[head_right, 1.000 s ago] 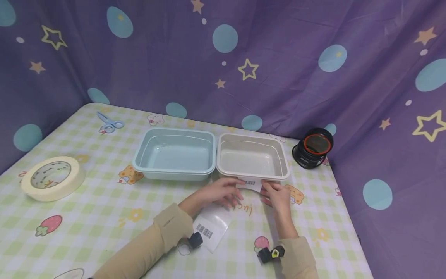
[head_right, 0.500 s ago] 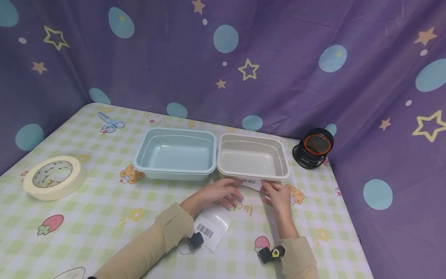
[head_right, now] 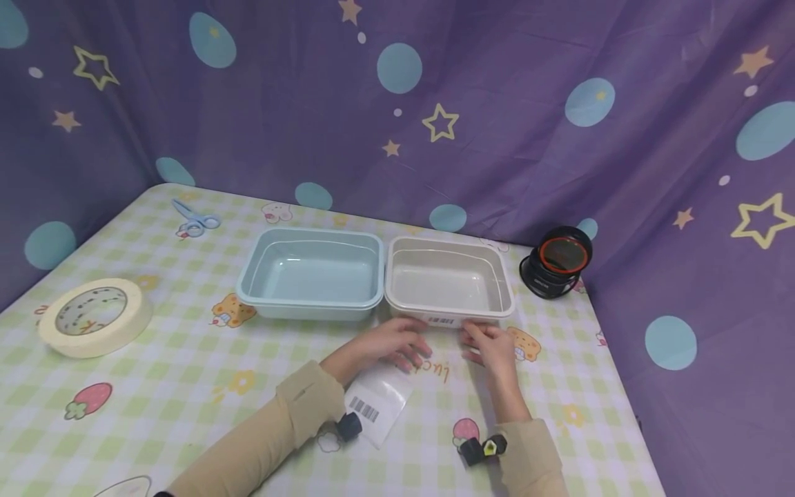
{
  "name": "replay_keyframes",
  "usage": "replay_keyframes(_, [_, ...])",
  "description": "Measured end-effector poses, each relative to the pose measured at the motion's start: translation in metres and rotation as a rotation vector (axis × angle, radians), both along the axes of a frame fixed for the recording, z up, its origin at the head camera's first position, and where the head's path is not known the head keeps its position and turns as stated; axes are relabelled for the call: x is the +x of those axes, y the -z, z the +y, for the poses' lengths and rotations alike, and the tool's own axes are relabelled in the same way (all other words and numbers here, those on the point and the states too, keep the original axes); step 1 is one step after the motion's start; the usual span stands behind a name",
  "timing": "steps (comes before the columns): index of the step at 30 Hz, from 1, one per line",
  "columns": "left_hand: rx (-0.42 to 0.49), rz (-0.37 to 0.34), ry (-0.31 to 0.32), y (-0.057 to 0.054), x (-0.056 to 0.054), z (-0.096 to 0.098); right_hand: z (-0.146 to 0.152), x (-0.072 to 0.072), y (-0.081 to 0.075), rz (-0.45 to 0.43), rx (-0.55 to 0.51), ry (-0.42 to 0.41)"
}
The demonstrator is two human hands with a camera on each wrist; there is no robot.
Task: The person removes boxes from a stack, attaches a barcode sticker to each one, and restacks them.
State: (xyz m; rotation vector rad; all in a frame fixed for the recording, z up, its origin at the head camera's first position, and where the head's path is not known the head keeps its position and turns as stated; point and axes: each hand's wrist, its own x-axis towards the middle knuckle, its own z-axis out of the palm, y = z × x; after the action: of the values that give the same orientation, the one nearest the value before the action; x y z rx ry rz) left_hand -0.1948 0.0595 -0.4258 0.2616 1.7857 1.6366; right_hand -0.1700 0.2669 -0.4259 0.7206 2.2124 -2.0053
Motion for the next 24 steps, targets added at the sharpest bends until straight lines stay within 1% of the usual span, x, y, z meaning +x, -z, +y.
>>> replay_keyframes(4, [0.003, 0.005, 0.011, 0.0003, -0.0007, -0.0008, -0.0019, -0.0009, 0.0014, 0.019, -0.028, -0.05])
replay_keyframes(10, [0.002, -0.003, -0.004, 0.0001, -0.0009, -0.001, -0.0019, 0.0006, 0.0022, 0.041, -0.037, -0.132])
replay_keyframes(13, [0.002, 0.005, -0.001, -0.0001, -0.0005, -0.0011, -0.0007, 0.0008, 0.0035, 0.043, -0.046, -0.161])
replay_keyframes(16, [0.019, 0.027, 0.005, 0.0, -0.0004, -0.0011, -0.0002, 0.0001, 0.0051, 0.063, -0.074, -0.152])
replay_keyframes(20, [0.046, 0.039, 0.004, 0.0008, -0.0008, -0.001, -0.0003, 0.0001, 0.0061, 0.124, -0.121, -0.146])
replay_keyframes(24, [0.034, 0.033, -0.013, 0.0017, -0.0016, -0.0014, 0.0, 0.0006, 0.0072, 0.159, -0.179, -0.162])
